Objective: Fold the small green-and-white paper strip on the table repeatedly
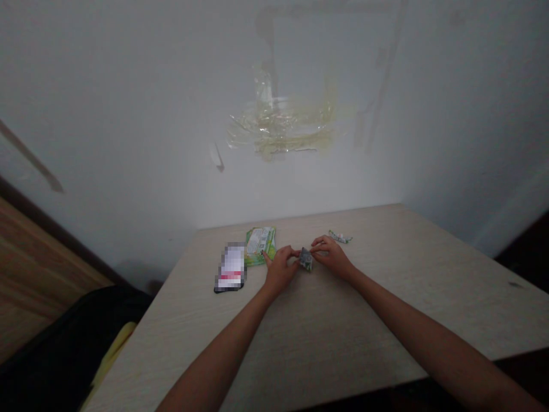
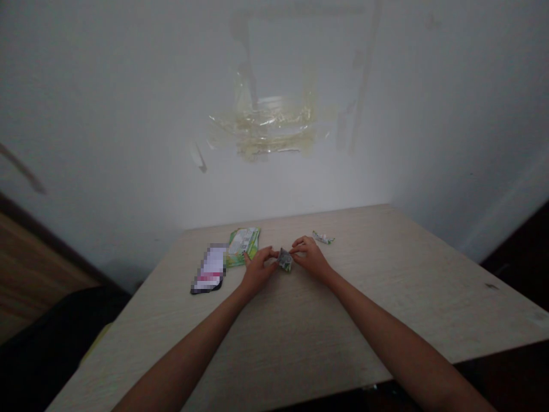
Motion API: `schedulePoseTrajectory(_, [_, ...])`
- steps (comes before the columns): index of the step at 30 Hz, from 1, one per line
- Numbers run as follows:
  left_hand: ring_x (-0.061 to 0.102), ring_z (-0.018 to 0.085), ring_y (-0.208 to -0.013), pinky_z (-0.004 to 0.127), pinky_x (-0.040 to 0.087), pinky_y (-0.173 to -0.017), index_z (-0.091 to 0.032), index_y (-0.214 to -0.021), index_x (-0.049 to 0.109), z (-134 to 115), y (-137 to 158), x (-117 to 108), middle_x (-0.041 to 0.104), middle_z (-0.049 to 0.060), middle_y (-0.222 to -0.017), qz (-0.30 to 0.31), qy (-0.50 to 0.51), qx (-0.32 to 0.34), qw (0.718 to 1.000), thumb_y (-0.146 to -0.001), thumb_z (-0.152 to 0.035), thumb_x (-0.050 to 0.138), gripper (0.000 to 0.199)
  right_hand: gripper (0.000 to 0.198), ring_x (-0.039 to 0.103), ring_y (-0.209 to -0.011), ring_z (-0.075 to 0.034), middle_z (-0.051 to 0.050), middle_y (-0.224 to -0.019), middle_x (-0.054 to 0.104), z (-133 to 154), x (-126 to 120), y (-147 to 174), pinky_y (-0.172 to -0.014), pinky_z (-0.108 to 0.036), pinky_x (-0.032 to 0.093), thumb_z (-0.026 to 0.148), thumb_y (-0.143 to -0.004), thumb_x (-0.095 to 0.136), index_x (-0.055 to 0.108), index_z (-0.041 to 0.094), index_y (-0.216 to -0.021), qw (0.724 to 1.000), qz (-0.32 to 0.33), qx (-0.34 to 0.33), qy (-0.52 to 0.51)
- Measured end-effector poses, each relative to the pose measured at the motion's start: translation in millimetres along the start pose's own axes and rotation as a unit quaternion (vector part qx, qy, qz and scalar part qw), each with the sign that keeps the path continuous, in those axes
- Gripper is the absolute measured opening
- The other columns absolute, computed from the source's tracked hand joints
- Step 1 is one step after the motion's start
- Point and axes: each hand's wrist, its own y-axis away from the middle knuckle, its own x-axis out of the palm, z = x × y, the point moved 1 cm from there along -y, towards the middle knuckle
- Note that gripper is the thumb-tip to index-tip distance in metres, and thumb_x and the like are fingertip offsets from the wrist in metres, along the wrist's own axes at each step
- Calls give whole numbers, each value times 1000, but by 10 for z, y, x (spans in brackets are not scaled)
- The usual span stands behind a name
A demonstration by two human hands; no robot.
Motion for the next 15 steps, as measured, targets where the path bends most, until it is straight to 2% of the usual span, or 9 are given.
schedulePoseTrajectory(4, [46,27,-134,71,-12,-112,-30,-101,70,24,-22,-16,64,3,-131,19,-10,9,1000,-86,-25,59,20,9,60,-97,-23,-7,-97,66,-46,-1,5,-93,-42,47,23,-79,71,78,26,-84,1000,7,-18,17])
schedulePoseTrajectory(9, [44,28,-136,72,-12,-112,-31,-98,70,2,-26,-51,67,2,-127,43,-26,2,999,-87,-26,58,17,9,61,-96,-23,-6,-94,68,-90,-7,-8,-93,-43,47,22,-78,71,78,26,-82,999,18,-15,27])
schedulePoseTrajectory(15, [45,27,-135,71,-6,-113,-32,-101,71,-7,-16,-59,65,3,-129,20,-52,5,998,-87,-26,59,19,9,62,-93,-23,-6,-91,69,-107,-32,-14,-91,-41,47,21,-76,72,78,26,-81,999,24,-9,28])
